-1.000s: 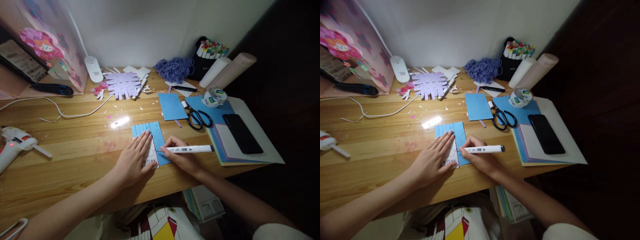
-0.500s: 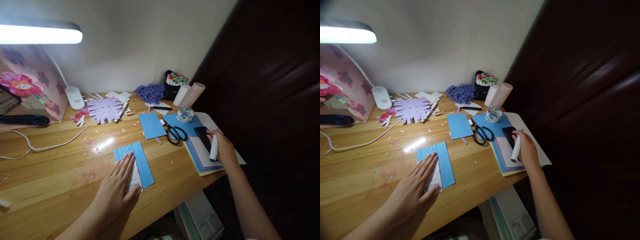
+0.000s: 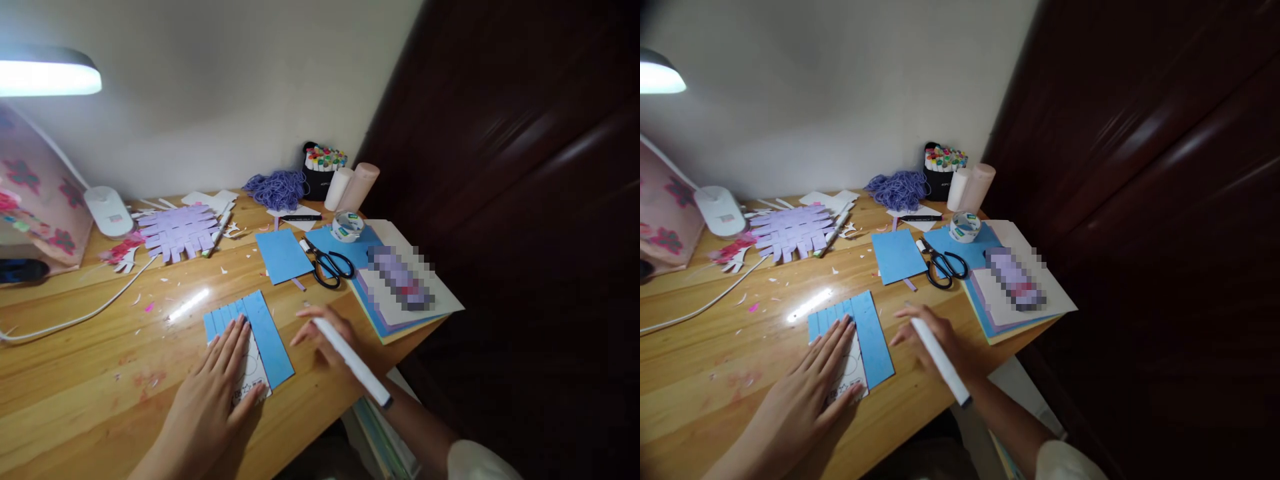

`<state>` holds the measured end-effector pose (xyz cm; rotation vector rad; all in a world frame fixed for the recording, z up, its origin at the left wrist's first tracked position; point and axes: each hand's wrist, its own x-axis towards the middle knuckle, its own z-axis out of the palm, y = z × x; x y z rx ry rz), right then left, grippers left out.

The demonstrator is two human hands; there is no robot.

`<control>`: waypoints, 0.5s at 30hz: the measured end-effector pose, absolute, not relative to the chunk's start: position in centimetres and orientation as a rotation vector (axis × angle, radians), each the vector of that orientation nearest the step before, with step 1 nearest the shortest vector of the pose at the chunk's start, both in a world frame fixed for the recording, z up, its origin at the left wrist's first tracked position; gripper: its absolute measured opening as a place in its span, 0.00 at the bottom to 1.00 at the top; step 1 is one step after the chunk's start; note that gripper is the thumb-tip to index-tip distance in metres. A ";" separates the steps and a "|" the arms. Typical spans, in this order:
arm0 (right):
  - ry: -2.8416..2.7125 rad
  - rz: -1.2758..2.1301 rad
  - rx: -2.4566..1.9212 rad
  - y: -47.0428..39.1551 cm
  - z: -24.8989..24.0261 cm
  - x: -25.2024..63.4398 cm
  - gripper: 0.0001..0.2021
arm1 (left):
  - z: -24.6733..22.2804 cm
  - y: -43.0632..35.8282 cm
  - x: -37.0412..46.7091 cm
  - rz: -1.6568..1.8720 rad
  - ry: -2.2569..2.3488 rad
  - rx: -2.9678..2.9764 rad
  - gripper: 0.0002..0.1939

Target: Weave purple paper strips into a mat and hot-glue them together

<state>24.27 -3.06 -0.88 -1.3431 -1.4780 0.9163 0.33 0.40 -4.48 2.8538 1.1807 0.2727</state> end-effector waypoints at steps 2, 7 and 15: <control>-1.541 1.011 -1.283 -2.0 -0.4 22.7 0.12 | -4.5 0.5 0.3 0.289 1.175 2.870 0.43; -1.824 0.964 -1.172 1.8 1.3 22.0 0.09 | -4.3 0.6 0.2 0.346 1.145 2.927 0.44; -1.791 1.187 -1.077 3.1 -1.1 21.2 0.06 | -3.7 0.7 0.4 0.307 1.117 2.871 0.43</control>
